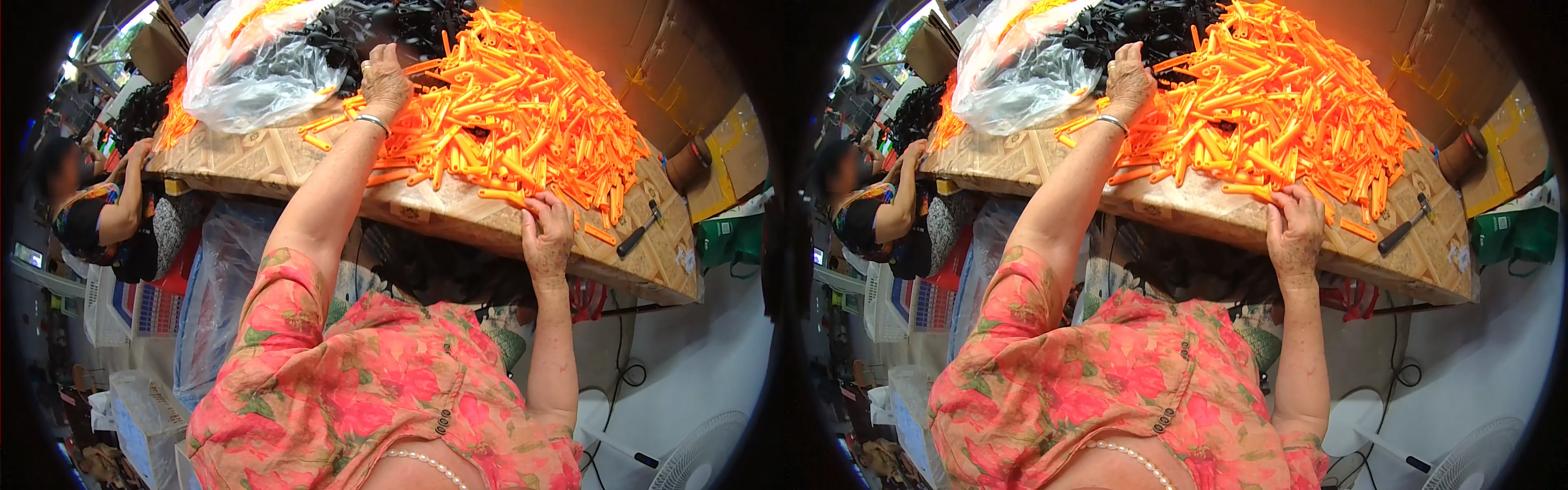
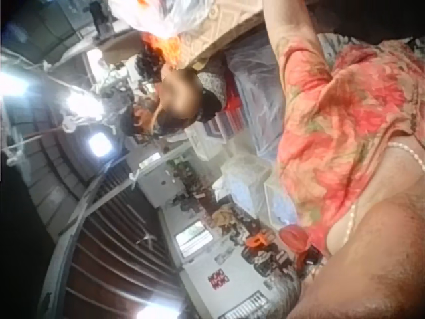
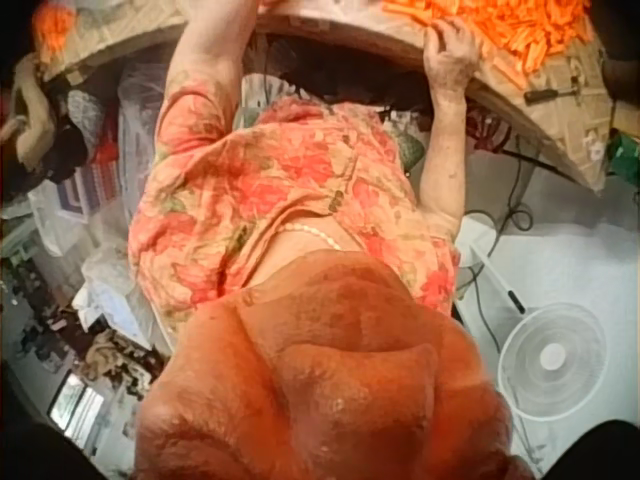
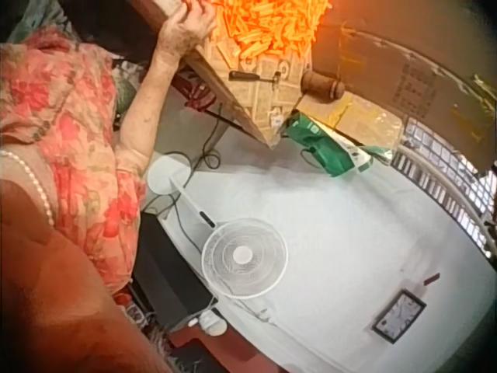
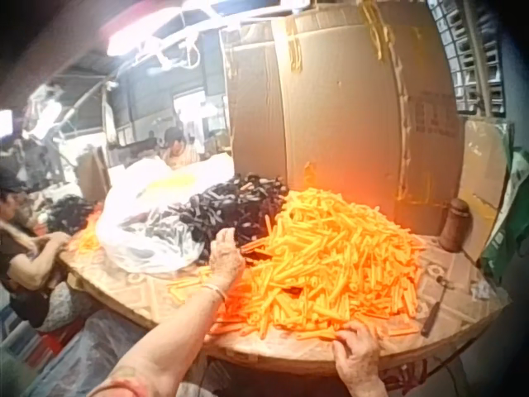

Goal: The person repeatedly picks up small orange plastic tubes and a black plastic component, inserts the tube into the component, and uses a hammer to tap the assembly together. The finished units are placed on a wooden table alongside a large pile of similar orange parts.

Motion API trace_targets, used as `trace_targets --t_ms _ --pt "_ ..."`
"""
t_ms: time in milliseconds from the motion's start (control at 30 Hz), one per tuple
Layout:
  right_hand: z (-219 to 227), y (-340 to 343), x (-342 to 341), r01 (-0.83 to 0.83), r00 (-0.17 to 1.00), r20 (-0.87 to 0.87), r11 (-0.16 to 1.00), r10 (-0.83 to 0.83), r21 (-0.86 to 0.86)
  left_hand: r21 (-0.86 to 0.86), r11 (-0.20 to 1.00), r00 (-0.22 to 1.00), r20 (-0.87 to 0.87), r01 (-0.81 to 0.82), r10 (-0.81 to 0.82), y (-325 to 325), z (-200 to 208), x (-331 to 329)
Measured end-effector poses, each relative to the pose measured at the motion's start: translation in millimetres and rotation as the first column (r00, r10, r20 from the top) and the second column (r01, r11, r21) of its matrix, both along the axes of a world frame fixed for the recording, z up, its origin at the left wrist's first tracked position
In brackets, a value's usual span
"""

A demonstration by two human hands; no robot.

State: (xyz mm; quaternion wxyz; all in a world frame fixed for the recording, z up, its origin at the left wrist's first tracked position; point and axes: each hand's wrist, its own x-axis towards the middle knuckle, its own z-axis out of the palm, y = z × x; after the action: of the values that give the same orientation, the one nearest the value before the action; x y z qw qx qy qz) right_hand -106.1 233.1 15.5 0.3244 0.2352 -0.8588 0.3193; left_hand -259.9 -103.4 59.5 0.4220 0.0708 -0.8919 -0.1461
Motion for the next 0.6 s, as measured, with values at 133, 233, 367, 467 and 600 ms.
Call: trace_targets --t_ms 133,233,367,467,600 --pt "0 1 1 0.006 1.000 0.015 1.000 -0.006 0.006 0.064 0.994 0.996 0.030 -0.086 0.084 -19 12 -18" --pt "-1 -1 0 -0.005 1.000 0.028 1.000 0.006 -0.020 0.038 0.992 0.993 -0.005 -0.118 0.118 -36 26 -35" --pt "1 0 1 0.001 0.999 0.036 1.000 -0.001 0.008 -0.116 0.981 0.986 0.039 -0.157 0.163 -49 50 -61" --pt "5 -4 2 0.012 0.998 0.058 0.999 -0.014 0.030 -0.293 0.950 0.992 0.029 -0.109 0.123 -68 62 -89" --pt "1 0 -3 0.029 0.999 0.044 1.000 -0.029 0.005 -0.444 0.896 0.999 0.035 -0.012 0.031 -59 54 -115"
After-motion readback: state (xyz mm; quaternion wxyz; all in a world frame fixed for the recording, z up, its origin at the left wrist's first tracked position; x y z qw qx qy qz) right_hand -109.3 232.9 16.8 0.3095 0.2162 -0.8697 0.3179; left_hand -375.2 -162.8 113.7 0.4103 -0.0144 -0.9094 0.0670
